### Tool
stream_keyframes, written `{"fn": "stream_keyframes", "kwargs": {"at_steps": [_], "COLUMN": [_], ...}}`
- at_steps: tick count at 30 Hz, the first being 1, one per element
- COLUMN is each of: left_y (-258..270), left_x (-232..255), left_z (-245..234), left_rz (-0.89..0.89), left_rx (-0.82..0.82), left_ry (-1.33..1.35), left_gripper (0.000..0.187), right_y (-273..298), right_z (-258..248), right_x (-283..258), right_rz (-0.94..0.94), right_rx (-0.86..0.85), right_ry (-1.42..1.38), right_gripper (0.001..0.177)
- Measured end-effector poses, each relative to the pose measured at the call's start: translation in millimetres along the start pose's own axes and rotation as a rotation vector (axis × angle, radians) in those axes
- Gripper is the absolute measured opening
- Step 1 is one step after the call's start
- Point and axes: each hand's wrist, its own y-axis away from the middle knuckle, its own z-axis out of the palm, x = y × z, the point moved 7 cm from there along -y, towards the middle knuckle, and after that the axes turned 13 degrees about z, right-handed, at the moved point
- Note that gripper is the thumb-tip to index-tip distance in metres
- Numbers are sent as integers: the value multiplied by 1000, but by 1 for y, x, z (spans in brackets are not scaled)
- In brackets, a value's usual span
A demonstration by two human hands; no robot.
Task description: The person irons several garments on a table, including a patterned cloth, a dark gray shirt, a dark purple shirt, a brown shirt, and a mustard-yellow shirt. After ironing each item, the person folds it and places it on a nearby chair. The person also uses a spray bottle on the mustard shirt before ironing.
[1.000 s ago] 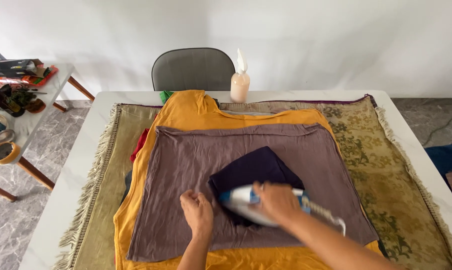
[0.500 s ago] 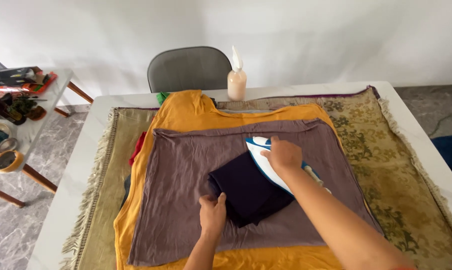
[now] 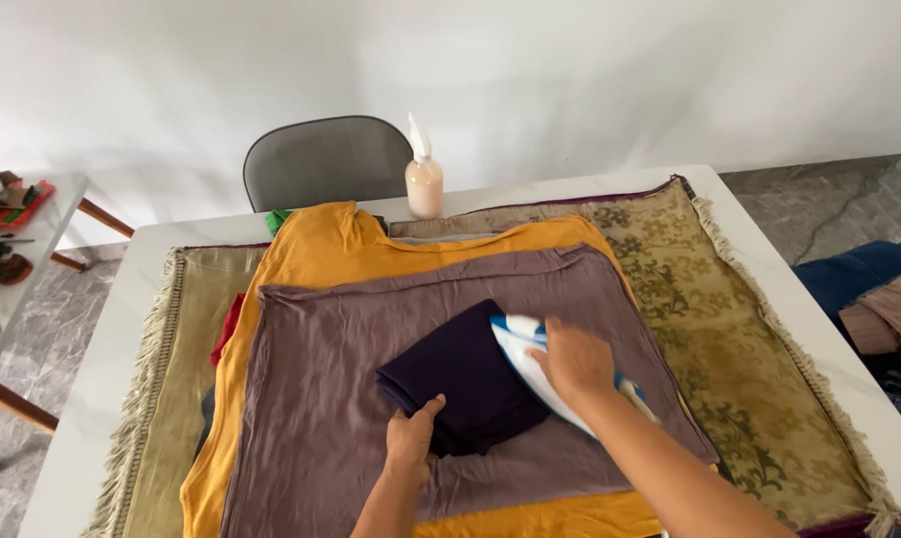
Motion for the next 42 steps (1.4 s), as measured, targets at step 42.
{"fn": "stream_keyframes", "kwargs": {"at_steps": [42], "left_y": [254], "left_x": [53], "left_z": [-310], "left_rz": [552], "left_rx": [21], "left_ry": [211], "left_gripper": [67], "right_y": [250], "right_z": [48], "right_x": [-214], "right_rz": [72], "right_rx": [-1321], "right_ry": [-1113], "right_gripper": [52]}}
